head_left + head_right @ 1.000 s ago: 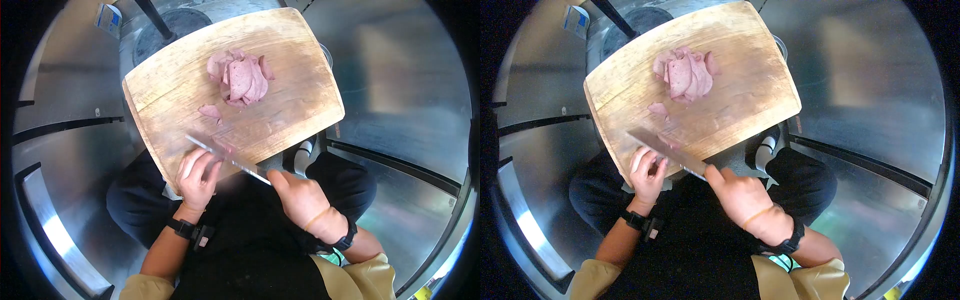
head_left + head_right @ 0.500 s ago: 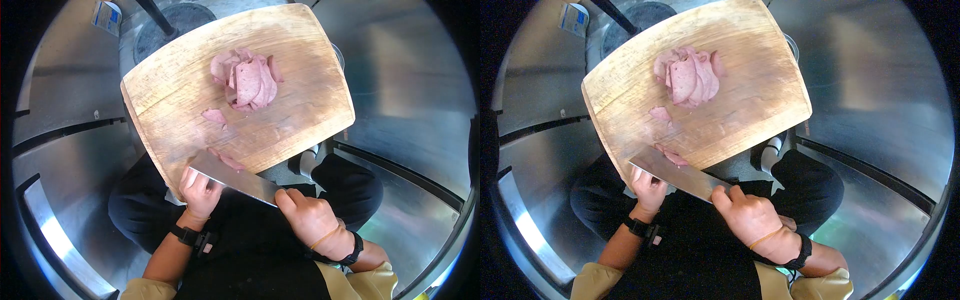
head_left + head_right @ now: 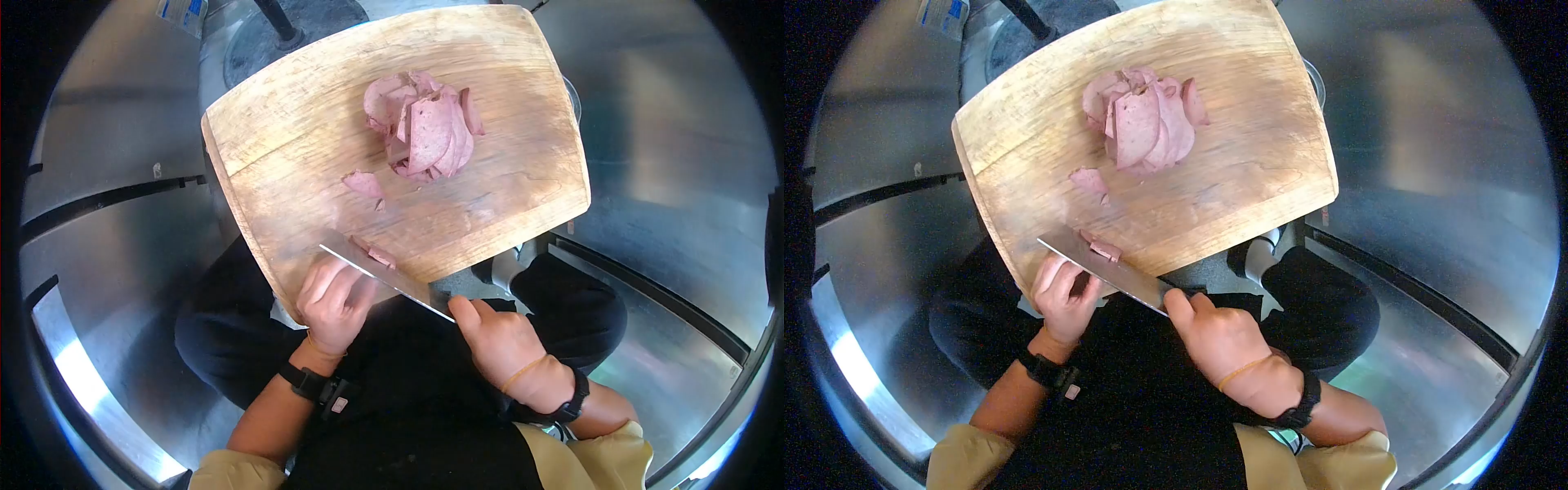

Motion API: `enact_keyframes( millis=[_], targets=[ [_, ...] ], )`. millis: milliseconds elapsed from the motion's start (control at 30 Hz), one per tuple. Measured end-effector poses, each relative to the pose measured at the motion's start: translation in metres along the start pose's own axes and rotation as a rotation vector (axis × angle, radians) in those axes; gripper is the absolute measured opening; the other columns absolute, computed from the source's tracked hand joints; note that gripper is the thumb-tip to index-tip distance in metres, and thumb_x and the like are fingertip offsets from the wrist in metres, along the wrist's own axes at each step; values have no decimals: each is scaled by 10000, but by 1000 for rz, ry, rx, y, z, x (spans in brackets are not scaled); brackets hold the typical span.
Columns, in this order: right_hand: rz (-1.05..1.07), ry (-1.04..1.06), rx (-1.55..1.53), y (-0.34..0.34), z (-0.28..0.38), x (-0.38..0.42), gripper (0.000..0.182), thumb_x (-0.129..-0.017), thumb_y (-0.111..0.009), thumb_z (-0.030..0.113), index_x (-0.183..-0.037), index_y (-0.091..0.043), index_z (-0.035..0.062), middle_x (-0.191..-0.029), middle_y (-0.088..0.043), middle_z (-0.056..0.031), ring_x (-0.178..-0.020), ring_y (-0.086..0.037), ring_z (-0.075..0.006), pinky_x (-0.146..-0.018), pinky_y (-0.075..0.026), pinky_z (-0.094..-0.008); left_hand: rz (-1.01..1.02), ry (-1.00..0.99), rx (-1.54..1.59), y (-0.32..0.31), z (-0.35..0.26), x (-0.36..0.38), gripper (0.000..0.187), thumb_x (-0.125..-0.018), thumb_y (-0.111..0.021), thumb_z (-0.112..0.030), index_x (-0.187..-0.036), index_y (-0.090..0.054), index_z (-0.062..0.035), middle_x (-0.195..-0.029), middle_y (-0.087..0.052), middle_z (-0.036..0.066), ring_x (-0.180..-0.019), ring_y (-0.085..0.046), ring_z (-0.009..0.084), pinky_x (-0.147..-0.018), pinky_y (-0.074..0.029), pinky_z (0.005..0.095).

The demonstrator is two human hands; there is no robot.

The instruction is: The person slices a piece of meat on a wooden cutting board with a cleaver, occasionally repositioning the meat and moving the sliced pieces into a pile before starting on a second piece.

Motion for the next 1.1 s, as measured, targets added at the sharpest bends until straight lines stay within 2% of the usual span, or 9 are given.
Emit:
enact_keyframes(
  millis=[133, 233, 267, 367, 400, 500, 533, 667, 1100],
  targets=[
    [-47, -36, -1, -9, 2, -3, 173, -837, -548, 71, -984, -458, 89, -663, -556, -76, -506, -633, -255, -412, -508, -353, -16, -17, 28, -2, 4, 6, 261, -629, -760, 36, -862, -666, -31, -906, -643, 98, -816, -636, 295, -727, -514, 366],
    [53, -89, -94, -13, 1, -24, 313, -784, -552, 7, -1071, -439, 65, -786, -606, -185, -633, -629, -378, -523, -513, -441, -12, -3, 37, 0, -1, 3, 254, -650, -766, 22, -878, -667, -30, -933, -648, 101, -827, -636, 293, -732, -513, 364],
    [105, -134, -133, -13, -3, -31, 304, -800, -549, 16, -1075, -435, 78, -817, -623, -207, -667, -633, -390, -544, -512, -460, -13, 12, 47, 0, -5, 1, 259, -667, -768, 14, -901, -668, -32, -956, -652, 106, -837, -635, 288, -741, -513, 366],
    [-159, -78, -184, 5, -10, -27, 243, -825, -526, 35, -1038, -417, 78, -849, -640, -196, -608, -644, -369, -504, -530, -460, -39, 35, 112, -1, 2, 6, 268, -677, -771, 9, -920, -668, -35, -973, -655, 107, -845, -634, 282, -747, -510, 364],
    [-135, -106, -154, 14, -9, -21, 238, -822, -529, 36, -1034, -429, 76, -828, -632, -168, -618, -652, -351, -497, -531, -438, -47, 36, 118, 0, 2, 6, 275, -678, -773, 2, -928, -666, -37, -966, -654, 106, -856, -632, 283, -753, -509, 362],
    [-4, -122, -112, 19, -6, 1, 313, -786, -552, -8, -1063, -449, 93, -787, -596, -163, -670, -619, -381, -551, -511, -440, -45, 58, 114, -1, 4, 8, 266, -683, -775, -10, -925, -667, -40, -961, -652, 107, -866, -629, 289, -761, -508, 364],
    [-1, -96, -77, 19, -2, 8, 324, -765, -561, -16, -1062, -473, 82, -758, -569, -141, -637, -616, -361, -541, -515, -415, -40, 60, 102, -1, 4, 9, 270, -673, -769, -4, -921, -667, -36, -951, -650, 113, -873, -627, 299, -771, -507, 372],
    [-88, 27, 21, 23, 10, 23, 222, -806, -572, 74, -1016, -499, 75, -678, -545, -67, -504, -624, -227, -409, -498, -327, -10, -7, 9, -1, 3, 10, 281, -650, -746, 20, -917, -662, -13, -942, -648, 128, -871, -625, 320, -779, -505, 382],
    [-45, 1, 99, 17, 11, 17, 199, -817, -585, 109, -993, -498, 77, -655, -531, -42, -476, -612, -188, -394, -486, -302, 17, -15, -20, -3, 1, 6, 281, -611, -729, 24, -883, -663, -7, -919, -642, 138, -831, -625, 331, -751, -506, 388]
  ],
)
Point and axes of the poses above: each hand's wrist, its own x-axis away from the middle knuckle, its own y-axis out of the back of the hand, z = x × y, the point moved 10 cm from there along -x, towards the middle knuckle
